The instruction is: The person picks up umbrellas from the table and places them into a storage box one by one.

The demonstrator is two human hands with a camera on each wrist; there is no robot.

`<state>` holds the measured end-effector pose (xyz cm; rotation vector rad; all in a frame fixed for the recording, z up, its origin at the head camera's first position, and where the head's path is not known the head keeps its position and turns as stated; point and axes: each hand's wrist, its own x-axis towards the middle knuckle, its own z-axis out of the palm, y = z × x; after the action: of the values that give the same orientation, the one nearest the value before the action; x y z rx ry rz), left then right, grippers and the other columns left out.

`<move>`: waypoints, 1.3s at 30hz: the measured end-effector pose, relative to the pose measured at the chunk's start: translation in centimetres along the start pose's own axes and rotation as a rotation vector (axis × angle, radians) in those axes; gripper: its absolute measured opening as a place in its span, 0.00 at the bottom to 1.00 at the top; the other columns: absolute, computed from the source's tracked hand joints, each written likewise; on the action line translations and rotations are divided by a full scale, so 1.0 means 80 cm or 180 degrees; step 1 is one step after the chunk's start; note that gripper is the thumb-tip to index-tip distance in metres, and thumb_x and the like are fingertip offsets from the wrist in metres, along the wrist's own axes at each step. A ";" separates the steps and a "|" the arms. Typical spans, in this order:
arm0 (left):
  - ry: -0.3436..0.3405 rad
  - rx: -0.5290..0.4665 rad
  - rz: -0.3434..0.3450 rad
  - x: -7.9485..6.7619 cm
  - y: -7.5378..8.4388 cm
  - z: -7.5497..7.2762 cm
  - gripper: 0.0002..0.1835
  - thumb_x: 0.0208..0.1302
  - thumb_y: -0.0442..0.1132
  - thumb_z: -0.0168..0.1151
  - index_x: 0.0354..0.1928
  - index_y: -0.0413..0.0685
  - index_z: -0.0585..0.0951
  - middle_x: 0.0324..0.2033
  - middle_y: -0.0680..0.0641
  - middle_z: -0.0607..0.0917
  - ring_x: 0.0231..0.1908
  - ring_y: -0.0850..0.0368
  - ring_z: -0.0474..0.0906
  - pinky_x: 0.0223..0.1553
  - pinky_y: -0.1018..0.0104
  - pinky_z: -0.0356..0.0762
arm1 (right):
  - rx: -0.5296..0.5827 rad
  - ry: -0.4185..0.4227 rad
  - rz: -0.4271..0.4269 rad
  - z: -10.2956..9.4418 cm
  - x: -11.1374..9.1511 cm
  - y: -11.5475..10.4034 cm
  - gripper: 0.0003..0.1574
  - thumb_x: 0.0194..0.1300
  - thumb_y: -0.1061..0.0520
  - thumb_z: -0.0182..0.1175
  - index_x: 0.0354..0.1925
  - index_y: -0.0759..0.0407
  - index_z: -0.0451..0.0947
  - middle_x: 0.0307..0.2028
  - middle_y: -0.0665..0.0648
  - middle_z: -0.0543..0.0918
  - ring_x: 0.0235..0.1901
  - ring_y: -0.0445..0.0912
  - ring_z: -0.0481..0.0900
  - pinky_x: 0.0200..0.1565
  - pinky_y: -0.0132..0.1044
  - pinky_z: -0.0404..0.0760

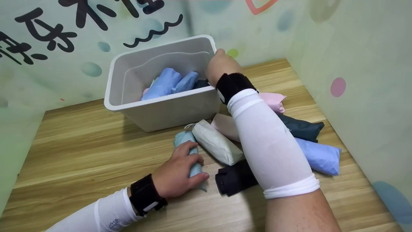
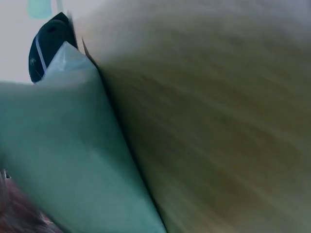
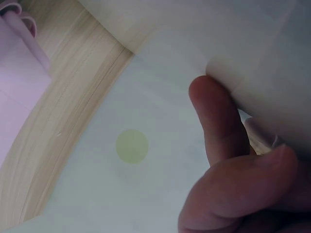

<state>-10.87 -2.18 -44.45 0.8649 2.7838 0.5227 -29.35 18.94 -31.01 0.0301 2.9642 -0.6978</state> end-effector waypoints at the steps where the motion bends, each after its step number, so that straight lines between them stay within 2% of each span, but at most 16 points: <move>1: 0.0040 0.0040 0.0033 -0.001 -0.003 0.000 0.24 0.70 0.64 0.64 0.47 0.50 0.84 0.76 0.40 0.66 0.79 0.43 0.56 0.78 0.50 0.60 | 0.0007 -0.0004 0.0006 0.000 0.000 0.000 0.38 0.68 0.60 0.46 0.74 0.72 0.56 0.59 0.73 0.78 0.54 0.63 0.77 0.62 0.59 0.76; 5: 0.0075 0.0234 0.0184 -0.008 -0.018 -0.003 0.16 0.67 0.54 0.69 0.41 0.49 0.82 0.75 0.39 0.67 0.78 0.42 0.57 0.78 0.52 0.62 | 0.0035 -0.0014 0.0022 -0.001 0.000 0.000 0.38 0.68 0.60 0.45 0.74 0.71 0.56 0.61 0.73 0.78 0.54 0.62 0.77 0.62 0.58 0.77; 8: 0.0009 0.0268 0.0192 -0.014 -0.031 -0.007 0.10 0.65 0.42 0.66 0.45 0.48 0.80 0.77 0.39 0.65 0.80 0.41 0.54 0.76 0.47 0.65 | 0.0022 -0.0016 0.0013 -0.001 0.000 0.000 0.38 0.68 0.59 0.44 0.74 0.71 0.56 0.60 0.72 0.78 0.54 0.62 0.77 0.61 0.58 0.77; 9: -0.0027 0.0264 0.0167 -0.015 -0.034 -0.009 0.11 0.64 0.39 0.64 0.48 0.48 0.80 0.78 0.39 0.63 0.81 0.41 0.52 0.75 0.45 0.66 | 0.0015 -0.0014 0.0009 -0.001 0.000 0.000 0.38 0.68 0.59 0.44 0.74 0.72 0.56 0.60 0.72 0.78 0.53 0.62 0.77 0.61 0.58 0.77; 13: -0.0124 0.0305 0.0045 -0.022 -0.051 -0.013 0.29 0.62 0.31 0.57 0.67 0.49 0.75 0.82 0.39 0.55 0.83 0.41 0.46 0.72 0.36 0.67 | 0.0002 -0.0016 0.0009 -0.001 0.000 0.001 0.38 0.69 0.59 0.44 0.73 0.72 0.56 0.59 0.72 0.78 0.53 0.62 0.77 0.61 0.58 0.77; 16: -0.0100 0.0368 -0.0026 -0.027 -0.063 -0.016 0.42 0.60 0.28 0.57 0.79 0.52 0.64 0.83 0.37 0.51 0.83 0.37 0.46 0.73 0.37 0.66 | 0.0006 -0.0027 0.0014 0.000 0.000 0.001 0.38 0.68 0.60 0.45 0.74 0.72 0.56 0.59 0.72 0.78 0.53 0.62 0.77 0.61 0.58 0.77; 18: -0.0056 0.0400 -0.0103 -0.031 -0.070 -0.018 0.47 0.59 0.27 0.57 0.83 0.55 0.59 0.82 0.35 0.51 0.81 0.33 0.50 0.73 0.39 0.67 | 0.0015 -0.0039 0.0014 -0.001 0.000 0.002 0.39 0.68 0.60 0.45 0.74 0.72 0.56 0.60 0.73 0.78 0.53 0.63 0.77 0.61 0.58 0.76; 21: 0.0019 0.0431 -0.0259 -0.034 -0.077 -0.020 0.48 0.62 0.28 0.55 0.84 0.61 0.57 0.81 0.34 0.53 0.73 0.27 0.62 0.68 0.38 0.73 | 0.0030 -0.0060 0.0018 0.000 0.001 0.003 0.39 0.68 0.60 0.45 0.74 0.72 0.55 0.61 0.73 0.78 0.54 0.63 0.77 0.61 0.59 0.76; 25: 0.0091 0.0474 -0.0423 -0.035 -0.082 -0.022 0.45 0.66 0.30 0.53 0.83 0.70 0.59 0.79 0.34 0.57 0.60 0.27 0.73 0.60 0.39 0.79 | 0.0054 -0.0054 0.0026 0.000 0.000 0.005 0.38 0.68 0.60 0.45 0.74 0.71 0.56 0.61 0.72 0.77 0.54 0.62 0.76 0.61 0.58 0.76; 31: 0.0209 0.0437 -0.0445 -0.037 -0.085 -0.024 0.45 0.64 0.29 0.54 0.81 0.73 0.63 0.76 0.35 0.63 0.52 0.31 0.77 0.54 0.43 0.81 | 0.0046 -0.0005 0.0005 0.001 -0.002 0.002 0.37 0.68 0.60 0.45 0.73 0.71 0.58 0.60 0.71 0.78 0.54 0.62 0.77 0.61 0.57 0.76; 37: 0.0306 0.0434 -0.0348 -0.037 -0.083 -0.025 0.45 0.64 0.29 0.55 0.80 0.74 0.63 0.74 0.36 0.66 0.49 0.32 0.80 0.46 0.43 0.84 | 0.0093 -0.0013 0.0014 0.000 -0.003 0.001 0.37 0.70 0.59 0.44 0.74 0.70 0.57 0.62 0.72 0.77 0.56 0.62 0.76 0.64 0.58 0.75; 39: 0.0308 0.0396 -0.0342 -0.037 -0.081 -0.028 0.45 0.64 0.29 0.56 0.80 0.75 0.63 0.74 0.36 0.66 0.48 0.33 0.80 0.47 0.43 0.84 | 0.0096 -0.0016 0.0020 0.000 -0.003 0.000 0.38 0.70 0.59 0.45 0.74 0.70 0.57 0.62 0.72 0.77 0.56 0.62 0.76 0.64 0.58 0.75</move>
<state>-12.39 -9.49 -44.70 0.7262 2.9578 0.3874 -29.07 18.94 -31.02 0.0399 2.9473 -0.7407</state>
